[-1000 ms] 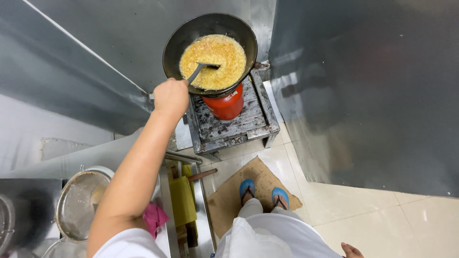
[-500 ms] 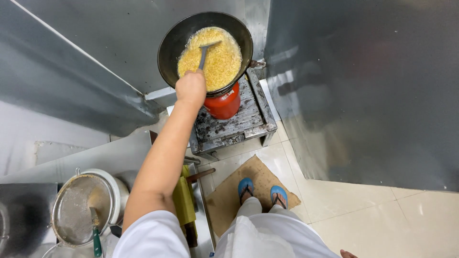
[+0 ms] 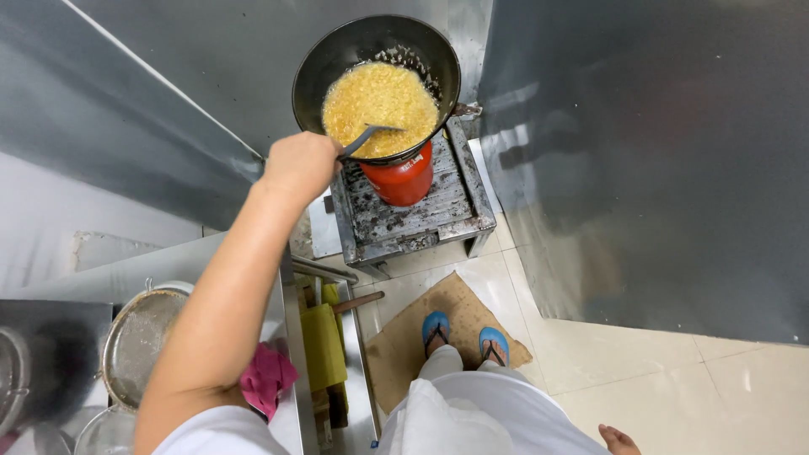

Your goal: Frying a food mixture in a pan, stirring it with a spatula, and spreading the finished product onto paper-lined trays to drain.

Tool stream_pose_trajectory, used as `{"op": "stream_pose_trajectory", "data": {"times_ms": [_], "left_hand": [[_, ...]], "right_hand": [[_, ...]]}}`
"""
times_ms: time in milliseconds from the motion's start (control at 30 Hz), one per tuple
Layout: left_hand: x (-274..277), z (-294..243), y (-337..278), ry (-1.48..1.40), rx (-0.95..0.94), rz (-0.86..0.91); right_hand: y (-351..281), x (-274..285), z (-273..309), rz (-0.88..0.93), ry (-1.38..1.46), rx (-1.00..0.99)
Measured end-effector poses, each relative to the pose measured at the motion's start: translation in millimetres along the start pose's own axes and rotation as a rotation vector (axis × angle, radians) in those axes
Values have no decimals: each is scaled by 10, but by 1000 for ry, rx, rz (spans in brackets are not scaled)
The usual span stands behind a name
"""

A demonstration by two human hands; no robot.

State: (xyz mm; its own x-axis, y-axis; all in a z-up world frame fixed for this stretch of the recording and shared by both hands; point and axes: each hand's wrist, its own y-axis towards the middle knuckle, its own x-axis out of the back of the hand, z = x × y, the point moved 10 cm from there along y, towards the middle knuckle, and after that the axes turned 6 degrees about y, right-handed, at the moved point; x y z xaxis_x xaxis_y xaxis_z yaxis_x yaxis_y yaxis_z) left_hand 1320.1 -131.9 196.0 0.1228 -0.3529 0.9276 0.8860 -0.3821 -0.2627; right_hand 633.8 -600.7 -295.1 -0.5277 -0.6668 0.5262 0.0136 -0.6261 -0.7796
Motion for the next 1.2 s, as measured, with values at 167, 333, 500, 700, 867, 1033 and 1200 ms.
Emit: {"op": "stream_pose_trajectory", "data": {"times_ms": [167, 333, 500, 700, 867, 1033, 1200], "left_hand": [[376, 268, -273, 82, 36, 49], [572, 420, -514, 81, 108, 90], [377, 100, -453, 89, 74, 111], [-297, -66, 167, 39, 70, -178], [-620, -19, 398, 83, 116, -218], [-254, -324, 150, 130, 82, -40], [-746, -188, 638, 12, 117, -242]], "right_hand": [[110, -52, 90, 37, -124, -44], [90, -29, 8, 110, -120, -106], [411, 15, -212, 49, -61, 86], [139, -24, -123, -18, 160, 53], [62, -27, -126, -10, 209, 83], [99, 16, -147, -22, 89, 58], [-11, -55, -20, 35, 94, 61]]}}
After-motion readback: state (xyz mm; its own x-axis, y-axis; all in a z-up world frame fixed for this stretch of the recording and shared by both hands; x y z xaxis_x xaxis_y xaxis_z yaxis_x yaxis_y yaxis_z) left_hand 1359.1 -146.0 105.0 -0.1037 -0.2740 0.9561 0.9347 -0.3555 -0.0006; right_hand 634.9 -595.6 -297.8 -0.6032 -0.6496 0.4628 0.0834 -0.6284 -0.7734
